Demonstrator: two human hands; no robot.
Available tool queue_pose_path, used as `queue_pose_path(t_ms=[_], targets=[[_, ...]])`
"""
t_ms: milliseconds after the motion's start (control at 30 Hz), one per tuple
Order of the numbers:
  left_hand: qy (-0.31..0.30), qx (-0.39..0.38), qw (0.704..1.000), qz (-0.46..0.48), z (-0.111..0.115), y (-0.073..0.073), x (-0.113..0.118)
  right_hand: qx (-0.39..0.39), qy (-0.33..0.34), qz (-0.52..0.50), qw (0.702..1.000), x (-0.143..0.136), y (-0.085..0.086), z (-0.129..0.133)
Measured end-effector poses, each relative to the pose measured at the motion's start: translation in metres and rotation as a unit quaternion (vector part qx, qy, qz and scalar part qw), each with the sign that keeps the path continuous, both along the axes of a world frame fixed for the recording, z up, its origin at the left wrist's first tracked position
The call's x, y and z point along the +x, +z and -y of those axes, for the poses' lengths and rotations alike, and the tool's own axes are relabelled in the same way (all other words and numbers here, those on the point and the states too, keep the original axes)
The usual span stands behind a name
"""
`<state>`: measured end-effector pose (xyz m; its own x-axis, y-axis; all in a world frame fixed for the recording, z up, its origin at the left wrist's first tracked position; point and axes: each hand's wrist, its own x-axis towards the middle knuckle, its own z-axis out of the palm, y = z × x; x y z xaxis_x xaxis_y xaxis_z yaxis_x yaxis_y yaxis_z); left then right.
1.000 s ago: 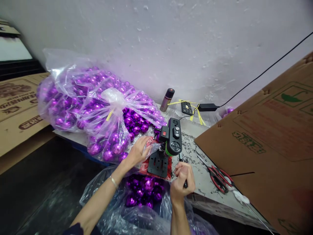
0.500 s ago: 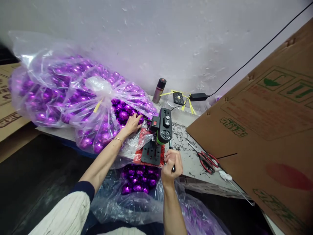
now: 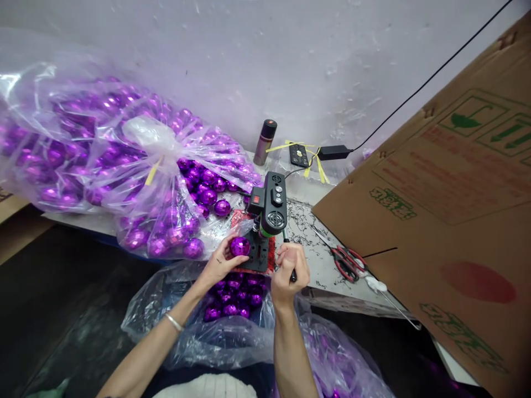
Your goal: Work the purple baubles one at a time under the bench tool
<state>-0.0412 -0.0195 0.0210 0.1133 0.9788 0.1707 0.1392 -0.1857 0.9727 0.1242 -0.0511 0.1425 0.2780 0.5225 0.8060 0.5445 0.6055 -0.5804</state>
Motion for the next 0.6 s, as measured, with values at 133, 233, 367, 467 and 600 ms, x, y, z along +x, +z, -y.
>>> queue_pose_path(t_ms=[133,233,367,467,600], targets=[[-0.015,0.059,0.997,-0.055,-0.004,-0.018,0.013,0.000,0.002,0.013,1.000,0.001,-0.001,0.001],[-0.055,0.118,0.984,-0.122,-0.012,-0.018,0.013,-0.001,-0.001,0.016,1.000,0.001,-0.002,0.002],[-0.067,0.164,0.971,-0.163,-0.019,-0.017,0.015,0.007,0.000,0.014,1.000,0.000,-0.002,0.003],[-0.072,0.191,0.965,-0.168,-0.019,-0.018,0.019,0.006,-0.003,0.019,1.000,0.001,-0.003,0.003],[-0.083,0.191,0.963,-0.173,-0.020,-0.015,0.020,0.000,-0.002,0.020,1.000,0.002,-0.004,0.003]])
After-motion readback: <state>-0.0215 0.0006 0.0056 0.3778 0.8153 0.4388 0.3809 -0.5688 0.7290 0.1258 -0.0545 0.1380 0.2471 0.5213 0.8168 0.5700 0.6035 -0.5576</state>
